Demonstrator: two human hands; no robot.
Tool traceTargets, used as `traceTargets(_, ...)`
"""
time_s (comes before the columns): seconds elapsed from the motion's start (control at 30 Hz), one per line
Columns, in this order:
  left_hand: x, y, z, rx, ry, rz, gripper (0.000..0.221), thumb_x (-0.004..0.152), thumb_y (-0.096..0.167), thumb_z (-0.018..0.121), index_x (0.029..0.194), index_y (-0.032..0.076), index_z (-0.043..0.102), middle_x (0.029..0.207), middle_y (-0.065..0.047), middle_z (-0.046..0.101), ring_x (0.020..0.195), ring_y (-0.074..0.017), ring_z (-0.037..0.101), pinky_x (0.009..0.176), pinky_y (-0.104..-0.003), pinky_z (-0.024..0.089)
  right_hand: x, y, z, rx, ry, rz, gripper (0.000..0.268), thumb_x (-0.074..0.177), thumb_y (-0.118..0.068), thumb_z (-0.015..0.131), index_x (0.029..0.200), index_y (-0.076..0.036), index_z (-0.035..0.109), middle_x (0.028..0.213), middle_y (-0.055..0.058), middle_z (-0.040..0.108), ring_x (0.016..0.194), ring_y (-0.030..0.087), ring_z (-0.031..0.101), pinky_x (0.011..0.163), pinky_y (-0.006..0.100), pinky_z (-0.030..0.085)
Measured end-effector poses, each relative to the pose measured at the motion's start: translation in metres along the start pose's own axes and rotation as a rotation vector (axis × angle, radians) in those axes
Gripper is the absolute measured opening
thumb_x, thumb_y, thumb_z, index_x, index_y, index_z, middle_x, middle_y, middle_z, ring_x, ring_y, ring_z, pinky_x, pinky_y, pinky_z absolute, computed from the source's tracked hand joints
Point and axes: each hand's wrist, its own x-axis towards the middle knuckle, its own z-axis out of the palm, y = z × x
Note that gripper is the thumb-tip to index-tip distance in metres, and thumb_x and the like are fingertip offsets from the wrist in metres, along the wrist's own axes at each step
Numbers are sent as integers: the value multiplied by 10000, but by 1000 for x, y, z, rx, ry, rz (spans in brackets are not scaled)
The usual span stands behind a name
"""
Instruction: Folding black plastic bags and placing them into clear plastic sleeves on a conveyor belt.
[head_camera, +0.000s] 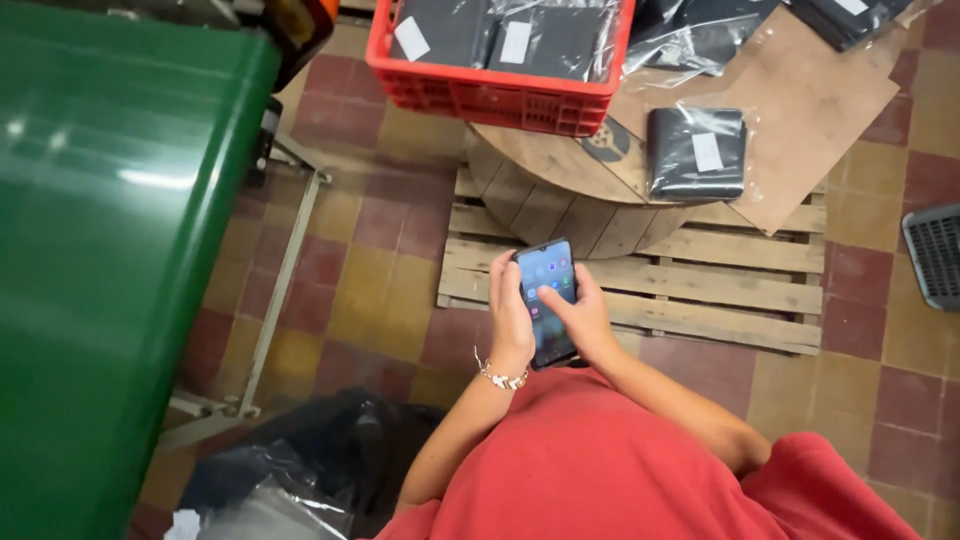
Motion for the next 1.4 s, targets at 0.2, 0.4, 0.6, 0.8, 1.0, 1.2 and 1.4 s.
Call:
traceTargets(0.2,42,-10,31,15,-17,-15,272,1029,294,465,1194,117,588,1086,-41,538,1011,-165,502,907,-342,480,64,21,-19,93,220,127,522,1007,-255,523,1360,129,518,1452,352,446,1420,394,362,1213,488,214)
traceTargets(0.4,73,-23,53,57,-144,-94,309,1023,261,461,1263,113,589,1162,-83,603,1045,-212,575,780,-352,540,97,8,-48,133,295,132,265,981,-276,455,957,-128,673,945,46,539,951,210,515,888,314,433)
traceTargets(0.6,81,-22,76,98,-260,-132,405,1007,223,489,1386,85,523,1338,-183,550,1185,-275,534,893,-434,534,107,-22,-64,-21,273,57,284,821,-212,803,1050,-107,674,842,36,618,841,152,573,778,331,500)
traceTargets(0.8,97,-32,89,141,-305,-152,464,980,165,487,1433,64,480,1370,-190,510,1241,-279,486,994,-468,463,118,-14,-78,75,266,40,152,976,-227,603,1069,-112,634,915,26,618,923,131,563,857,304,483)
traceTargets(1.0,129,-63,107,272,-201,-32,403,858,80,649,1252,87,565,1072,-58,630,931,-132,575,847,-291,507,128,-5,-85,36,312,56,407,1009,-248,512,1281,44,592,1244,222,593,1237,285,515,1124,460,349)
traceTargets(1.2,137,-49,141,440,-122,-16,334,799,185,797,1027,66,584,835,-46,650,784,-135,604,718,-289,505,135,0,-98,-36,296,-21,197,1026,-215,463,1047,-114,631,905,46,553,916,193,506,921,361,434)
traceTargets(1.4,148,-67,149,619,-120,-93,346,781,345,795,995,140,616,849,-11,694,819,-139,633,758,-299,497,143,-10,-113,-22,338,13,202,1036,-234,457,1041,-110,617,930,54,570,968,173,510,949,344,422)
